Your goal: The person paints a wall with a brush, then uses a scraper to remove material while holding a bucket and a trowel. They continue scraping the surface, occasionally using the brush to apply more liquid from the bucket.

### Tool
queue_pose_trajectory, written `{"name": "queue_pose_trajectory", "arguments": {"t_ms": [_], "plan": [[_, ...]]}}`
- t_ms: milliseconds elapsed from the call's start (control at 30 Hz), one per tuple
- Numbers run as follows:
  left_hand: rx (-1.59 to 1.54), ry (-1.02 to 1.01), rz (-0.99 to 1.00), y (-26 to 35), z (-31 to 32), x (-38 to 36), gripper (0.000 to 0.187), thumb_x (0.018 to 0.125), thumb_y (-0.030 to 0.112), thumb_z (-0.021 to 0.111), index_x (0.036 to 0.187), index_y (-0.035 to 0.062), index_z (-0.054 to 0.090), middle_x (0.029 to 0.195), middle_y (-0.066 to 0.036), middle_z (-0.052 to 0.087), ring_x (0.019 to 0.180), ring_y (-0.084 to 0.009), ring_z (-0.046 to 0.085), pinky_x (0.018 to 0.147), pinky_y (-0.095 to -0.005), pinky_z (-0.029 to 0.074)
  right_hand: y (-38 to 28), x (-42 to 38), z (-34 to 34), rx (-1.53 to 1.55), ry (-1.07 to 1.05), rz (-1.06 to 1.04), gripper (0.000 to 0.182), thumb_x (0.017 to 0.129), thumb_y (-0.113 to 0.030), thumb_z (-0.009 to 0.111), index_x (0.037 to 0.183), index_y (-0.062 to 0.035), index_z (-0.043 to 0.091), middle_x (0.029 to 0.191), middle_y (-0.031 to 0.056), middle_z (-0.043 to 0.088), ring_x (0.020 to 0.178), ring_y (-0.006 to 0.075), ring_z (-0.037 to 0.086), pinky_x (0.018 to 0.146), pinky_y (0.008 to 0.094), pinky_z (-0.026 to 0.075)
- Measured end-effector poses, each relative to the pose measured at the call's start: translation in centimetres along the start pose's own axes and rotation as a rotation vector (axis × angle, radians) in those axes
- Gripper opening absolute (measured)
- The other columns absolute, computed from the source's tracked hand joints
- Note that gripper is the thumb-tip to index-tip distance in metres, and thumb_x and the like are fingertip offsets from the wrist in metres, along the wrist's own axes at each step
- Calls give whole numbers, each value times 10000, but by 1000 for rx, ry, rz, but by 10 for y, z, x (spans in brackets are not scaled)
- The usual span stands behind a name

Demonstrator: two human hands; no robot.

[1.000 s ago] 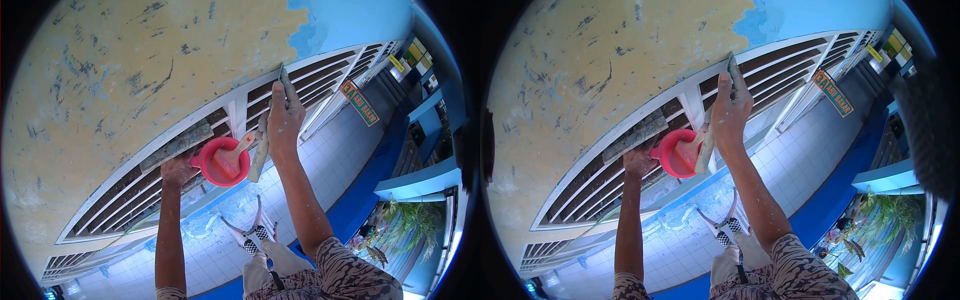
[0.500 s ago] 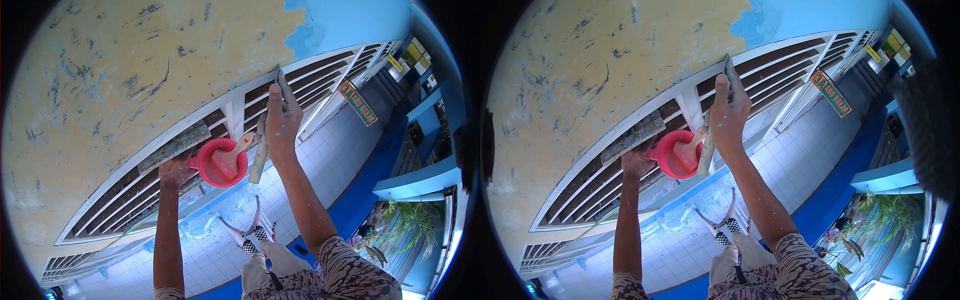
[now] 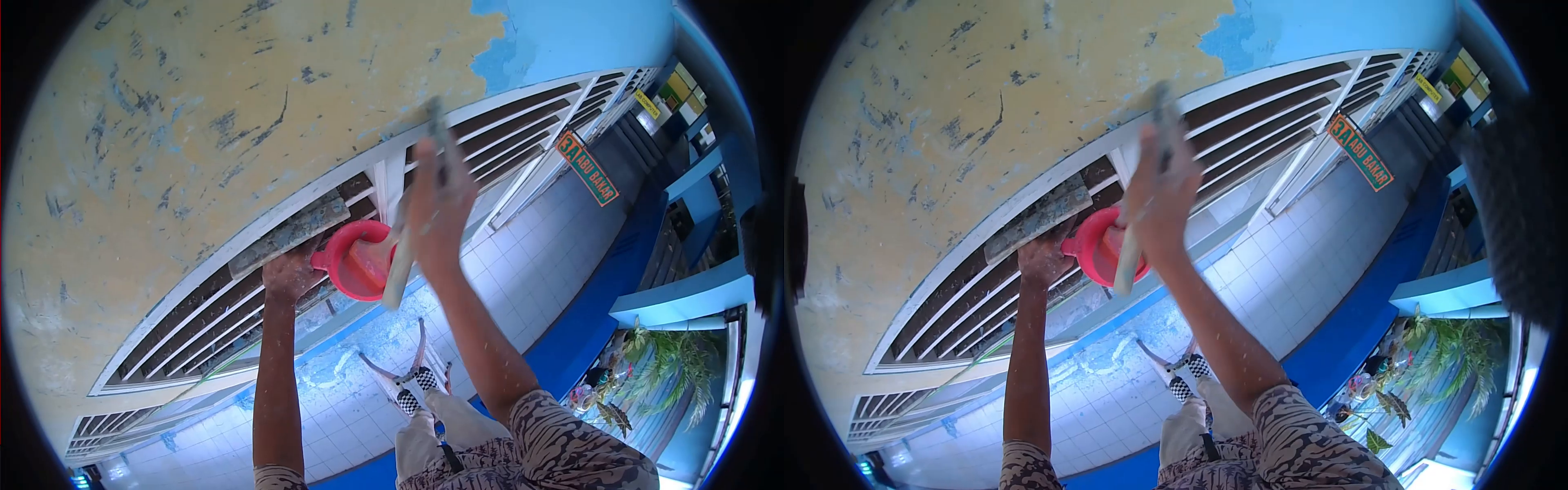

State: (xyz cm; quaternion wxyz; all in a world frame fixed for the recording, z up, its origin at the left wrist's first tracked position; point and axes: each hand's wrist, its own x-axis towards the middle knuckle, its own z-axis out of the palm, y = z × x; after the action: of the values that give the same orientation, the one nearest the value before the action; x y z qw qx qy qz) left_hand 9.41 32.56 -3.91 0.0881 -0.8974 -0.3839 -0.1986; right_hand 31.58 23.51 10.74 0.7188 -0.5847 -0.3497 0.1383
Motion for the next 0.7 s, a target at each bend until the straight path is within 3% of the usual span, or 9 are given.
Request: {"name": "queue_pose_trajectory", "arguments": {"t_ms": [33, 67, 267, 333, 400, 467, 533, 567, 700], "plan": [[-3, 26, 30, 2, -2, 1, 837, 605, 395, 834, 1394, 375, 555, 1411, -49, 573, 1337, -304, 494, 1119, -540, 357, 5, -22, 11, -62, -26, -139, 522, 1026, -302, 559, 1406, 50, 496, 784, 52, 610, 511, 23, 454, 443, 219, 390], [-4, 24, 28, 4, -3, 1, 837, 605, 395, 834, 1394, 375, 555, 1411, -49, 573, 1337, -304, 494, 1119, -540, 357, 2, -32, 12, -38, -94, -78, 439, 1010, -209, 580, 1357, 58, 542, 907, 131, 632, 889, 176, 617, 813, 311, 468], [51, -21, 31, 3, 1, 0, 867, 593, 442, 831, 1406, 381, 536, 1467, -31, 520, 1377, -308, 444, 1140, -561, 317, 10, -36, 32, 74, 35, -220, 488, 1011, -259, 588, 1364, 73, 527, 965, 157, 636, 873, 185, 621, 797, 311, 472], [22, -46, 24, 2, -4, 1, 830, 618, 448, 817, 1398, 365, 546, 1444, -35, 544, 1364, -292, 463, 1141, -566, 312, 5, -31, 30, -120, 56, -262, 507, 1015, -279, 584, 1377, 70, 515, 957, 160, 633, 874, 177, 625, 796, 346, 490], [38, -26, 7, 1, -1, 0, 790, 652, 464, 794, 1396, 356, 549, 1450, -34, 541, 1368, -298, 459, 1138, -564, 319, -17, -11, 13, 98, 46, 177, 504, 1024, -275, 561, 1392, 65, 504, 945, 157, 634, 841, 169, 635, 763, 354, 511], [-33, -105, -16, 1, 2, 1, 760, 676, 475, 779, 1391, 356, 552, 1436, -42, 552, 1352, -311, 476, 1125, -555, 346, 9, 2, 9, 98, 42, -31, 506, 1028, -276, 545, 1395, 70, 500, 944, 168, 638, 788, 159, 640, 726, 315, 530], [-37, -70, -5, 0, 1, 2, 746, 683, 482, 779, 1384, 350, 558, 1414, -47, 570, 1332, -324, 496, 1108, -544, 374, 20, 2, 13, -280, 87, -576, 517, 1027, -282, 544, 1386, 86, 499, 1032, 220, 653, 852, 197, 662, 772, 316, 543], [2, -19, 21, 1, -3, 3, 740, 686, 481, 778, 1380, 343, 563, 1400, -49, 582, 1318, -319, 511, 1105, -544, 378, 14, -23, 9, -228, -90, -375, 510, 1027, -266, 539, 1372, 107, 498, 1184, 289, 630, 1058, 274, 648, 940, 378, 510], [4, -33, 41, 2, -2, 3, 735, 678, 464, 788, 1370, 336, 575, 1389, -50, 590, 1309, -320, 520, 1108, -548, 369, -1, -7, 15, 88, 3, -107, 550, 1018, -306, 562, 1357, 123, 505, 1324, 316, 569, 1251, 313, 572, 1055, 408, 425]]}}
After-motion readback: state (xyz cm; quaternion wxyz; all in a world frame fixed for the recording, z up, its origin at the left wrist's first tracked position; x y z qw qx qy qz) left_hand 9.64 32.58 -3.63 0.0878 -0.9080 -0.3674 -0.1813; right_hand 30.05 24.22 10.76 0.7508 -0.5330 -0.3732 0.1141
